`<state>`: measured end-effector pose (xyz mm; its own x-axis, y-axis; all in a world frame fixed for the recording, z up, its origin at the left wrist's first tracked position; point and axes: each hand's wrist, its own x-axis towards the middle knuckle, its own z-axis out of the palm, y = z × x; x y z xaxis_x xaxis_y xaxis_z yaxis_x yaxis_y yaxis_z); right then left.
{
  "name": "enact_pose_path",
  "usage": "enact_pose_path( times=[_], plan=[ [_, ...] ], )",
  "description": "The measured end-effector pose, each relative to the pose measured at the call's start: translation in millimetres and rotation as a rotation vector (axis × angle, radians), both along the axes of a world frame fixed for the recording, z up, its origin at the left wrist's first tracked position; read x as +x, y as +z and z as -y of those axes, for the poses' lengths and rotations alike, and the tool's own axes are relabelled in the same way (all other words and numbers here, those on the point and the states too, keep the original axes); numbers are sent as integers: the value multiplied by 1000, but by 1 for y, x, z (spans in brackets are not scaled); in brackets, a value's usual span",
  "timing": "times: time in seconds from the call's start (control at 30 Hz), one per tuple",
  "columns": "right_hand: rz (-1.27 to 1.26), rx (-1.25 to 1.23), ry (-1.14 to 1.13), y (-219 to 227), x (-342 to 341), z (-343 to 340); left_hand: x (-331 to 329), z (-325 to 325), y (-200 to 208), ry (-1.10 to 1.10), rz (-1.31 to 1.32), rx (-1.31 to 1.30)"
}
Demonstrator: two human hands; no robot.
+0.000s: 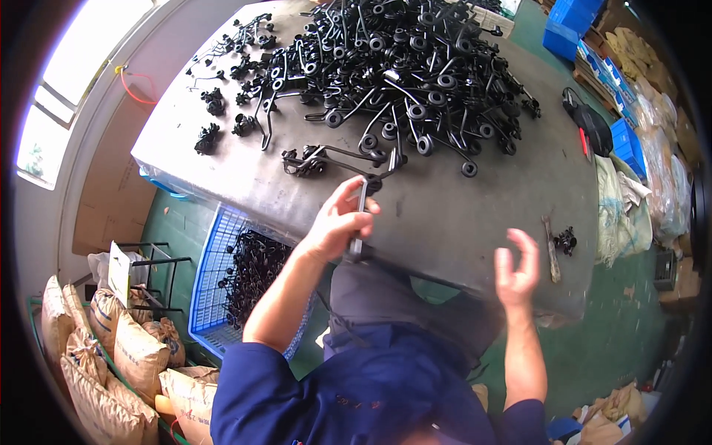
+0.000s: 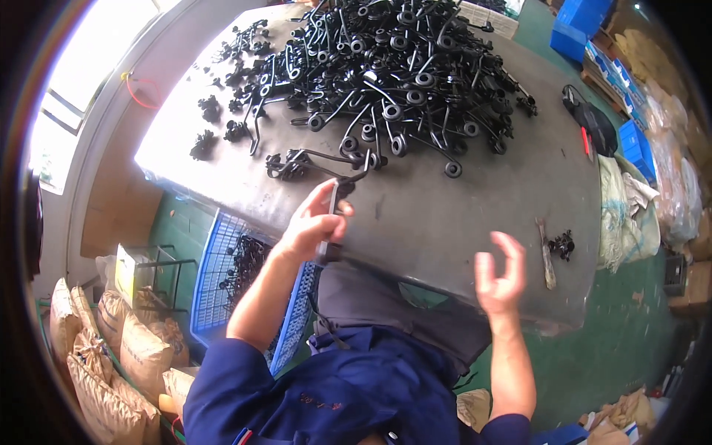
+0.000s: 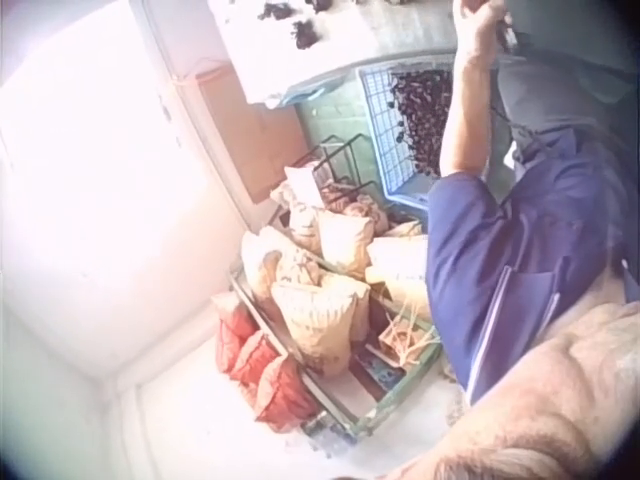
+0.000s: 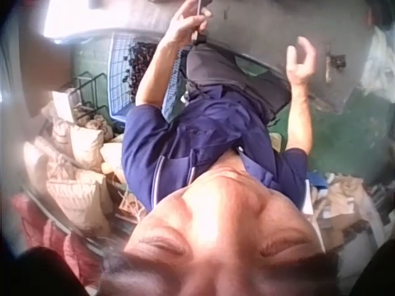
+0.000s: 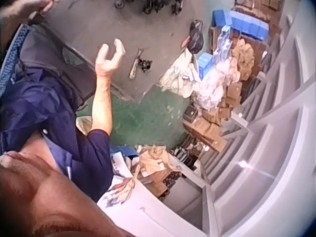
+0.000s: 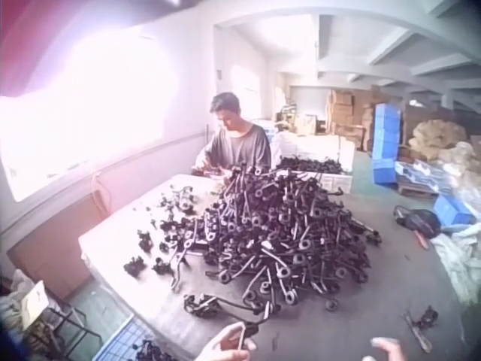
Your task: Assembling small black mechanical components with nuts and bolts at a workbench.
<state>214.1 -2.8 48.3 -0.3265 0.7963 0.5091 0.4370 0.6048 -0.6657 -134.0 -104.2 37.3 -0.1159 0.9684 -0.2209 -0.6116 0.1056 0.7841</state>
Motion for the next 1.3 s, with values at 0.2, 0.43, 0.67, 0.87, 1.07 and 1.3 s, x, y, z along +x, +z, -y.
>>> enact_pose_path(
  times=[0.2, 0.43, 0.67, 0.87, 1.07, 1.3],
  plan=[
    [-213, -742, 695, 4, -109, 53, 75, -16, -20, 205, 69, -22],
    [-232, -691, 444, 17, -124, 51, 84, -34, -13, 394, 321, -137],
    [-370, -651, 171, 1, -118, 32, 86, -32, -21, 478, -16, -300],
    [-477, -728, 93, 5, -85, 14, 85, -18, 9, 129, -364, -22],
    [-509, -706, -68, -19, -8, -2, 32, 10, 23, -375, -176, -230],
    [-316, -493, -264, -28, 37, -5, -40, -14, 32, -419, -863, -295]
  ],
)
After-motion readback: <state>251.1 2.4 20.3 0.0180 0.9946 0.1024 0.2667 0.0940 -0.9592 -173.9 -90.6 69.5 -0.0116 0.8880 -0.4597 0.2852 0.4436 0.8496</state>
